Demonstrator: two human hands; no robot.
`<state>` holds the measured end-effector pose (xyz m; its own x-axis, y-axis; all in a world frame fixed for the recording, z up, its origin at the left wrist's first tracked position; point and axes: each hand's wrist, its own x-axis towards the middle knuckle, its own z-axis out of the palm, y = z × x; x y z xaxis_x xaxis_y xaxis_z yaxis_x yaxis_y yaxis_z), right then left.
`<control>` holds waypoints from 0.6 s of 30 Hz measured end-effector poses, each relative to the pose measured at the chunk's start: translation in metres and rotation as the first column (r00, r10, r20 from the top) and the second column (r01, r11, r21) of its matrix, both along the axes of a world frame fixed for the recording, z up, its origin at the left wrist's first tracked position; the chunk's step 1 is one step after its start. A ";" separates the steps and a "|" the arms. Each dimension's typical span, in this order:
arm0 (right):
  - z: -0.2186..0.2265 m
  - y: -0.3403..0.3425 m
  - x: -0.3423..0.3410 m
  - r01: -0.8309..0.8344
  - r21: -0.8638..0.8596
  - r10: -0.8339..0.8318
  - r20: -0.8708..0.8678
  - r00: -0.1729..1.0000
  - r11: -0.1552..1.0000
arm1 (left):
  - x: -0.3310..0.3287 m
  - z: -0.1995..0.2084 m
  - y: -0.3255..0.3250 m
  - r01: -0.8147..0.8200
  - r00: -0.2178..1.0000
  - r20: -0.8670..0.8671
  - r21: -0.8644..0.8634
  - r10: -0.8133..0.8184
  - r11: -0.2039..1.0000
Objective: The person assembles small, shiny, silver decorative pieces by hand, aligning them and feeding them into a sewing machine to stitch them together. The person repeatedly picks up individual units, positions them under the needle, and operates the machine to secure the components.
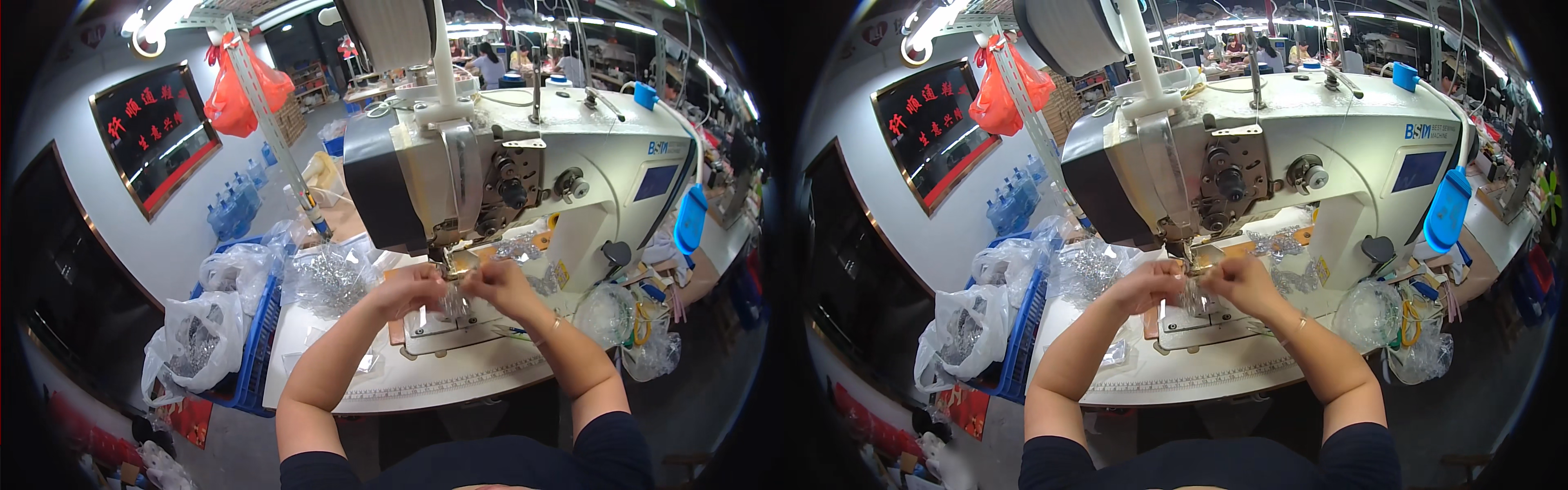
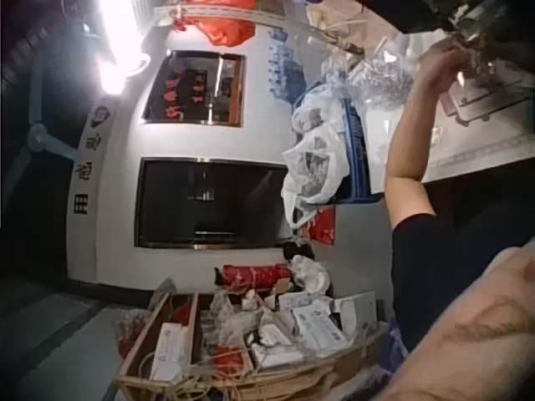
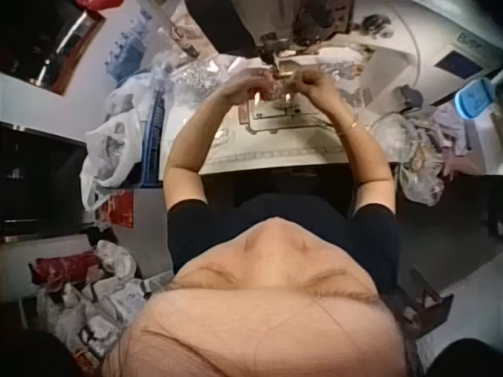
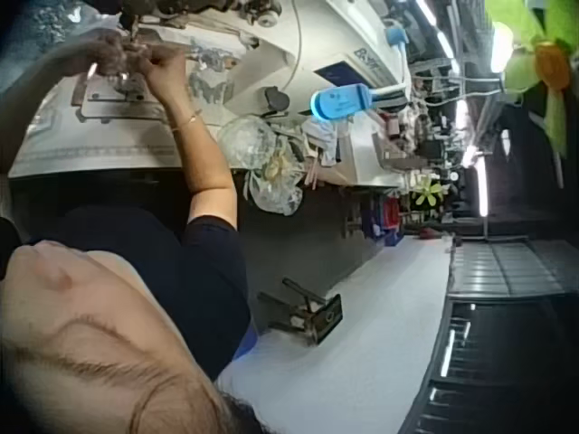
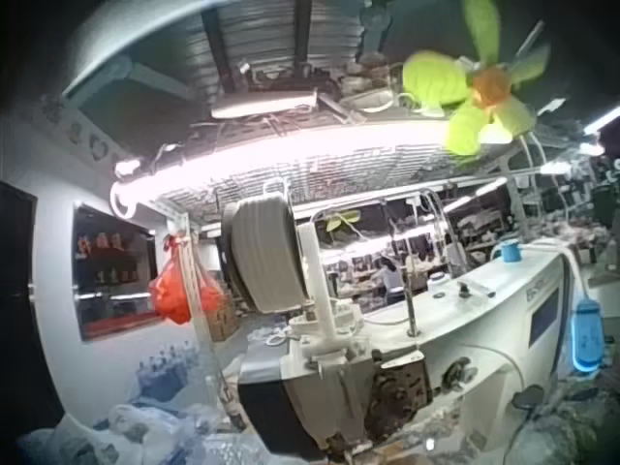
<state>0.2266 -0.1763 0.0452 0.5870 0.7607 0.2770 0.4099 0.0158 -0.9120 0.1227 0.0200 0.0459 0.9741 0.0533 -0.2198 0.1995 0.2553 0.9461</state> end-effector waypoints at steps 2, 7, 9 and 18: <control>-0.002 -0.019 -0.005 -0.159 0.006 0.158 -0.124 0.980 0.987 | -0.014 -0.009 0.004 0.047 0.998 0.051 -0.076 -0.043 0.996; -0.032 -0.040 0.001 -0.328 0.010 0.315 -0.299 0.901 0.945 | -0.015 -0.067 -0.030 -0.624 0.684 0.711 0.455 0.163 0.635; -0.026 -0.044 0.002 -0.324 -0.014 0.307 -0.290 0.907 0.946 | -0.005 -0.058 -0.049 -0.819 0.510 0.859 0.469 0.044 0.329; -0.021 -0.030 0.007 -0.396 0.047 0.382 -0.384 0.840 0.917 | 0.021 -0.056 -0.006 -0.757 0.654 0.528 0.443 0.542 0.481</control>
<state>0.2341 -0.2067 0.0241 0.2947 0.9533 0.0657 0.0004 0.0687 -0.9976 0.1437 0.0140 -0.0103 0.5996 0.7050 0.3787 -0.0757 -0.4211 0.9038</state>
